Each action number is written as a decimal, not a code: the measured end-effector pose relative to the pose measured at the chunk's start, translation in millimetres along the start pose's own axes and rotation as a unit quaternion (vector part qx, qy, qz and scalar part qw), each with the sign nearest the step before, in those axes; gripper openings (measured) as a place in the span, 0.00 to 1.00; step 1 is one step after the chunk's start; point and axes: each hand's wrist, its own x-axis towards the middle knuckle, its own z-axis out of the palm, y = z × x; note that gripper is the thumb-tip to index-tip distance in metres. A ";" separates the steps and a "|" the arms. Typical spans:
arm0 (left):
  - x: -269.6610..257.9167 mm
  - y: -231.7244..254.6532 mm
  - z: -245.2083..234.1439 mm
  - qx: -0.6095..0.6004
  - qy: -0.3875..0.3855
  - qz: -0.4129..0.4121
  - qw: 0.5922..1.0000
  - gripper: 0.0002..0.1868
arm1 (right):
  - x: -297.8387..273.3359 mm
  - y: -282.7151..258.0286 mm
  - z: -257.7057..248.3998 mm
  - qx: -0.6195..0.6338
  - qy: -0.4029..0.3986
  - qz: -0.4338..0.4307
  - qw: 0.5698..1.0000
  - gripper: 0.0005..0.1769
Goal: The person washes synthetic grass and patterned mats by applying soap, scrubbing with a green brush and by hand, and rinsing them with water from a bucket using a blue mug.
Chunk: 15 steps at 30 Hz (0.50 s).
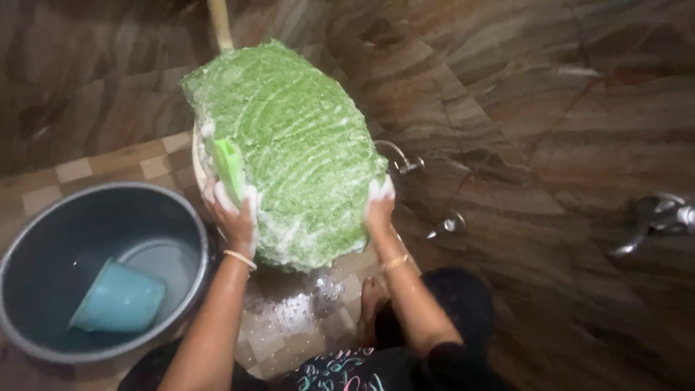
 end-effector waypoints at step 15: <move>2.9 48.9 -2.0 0.043 0.008 -0.026 0.999 0.41 | 98.9 -62.5 47.7 -0.253 -0.180 -0.182 0.933 0.43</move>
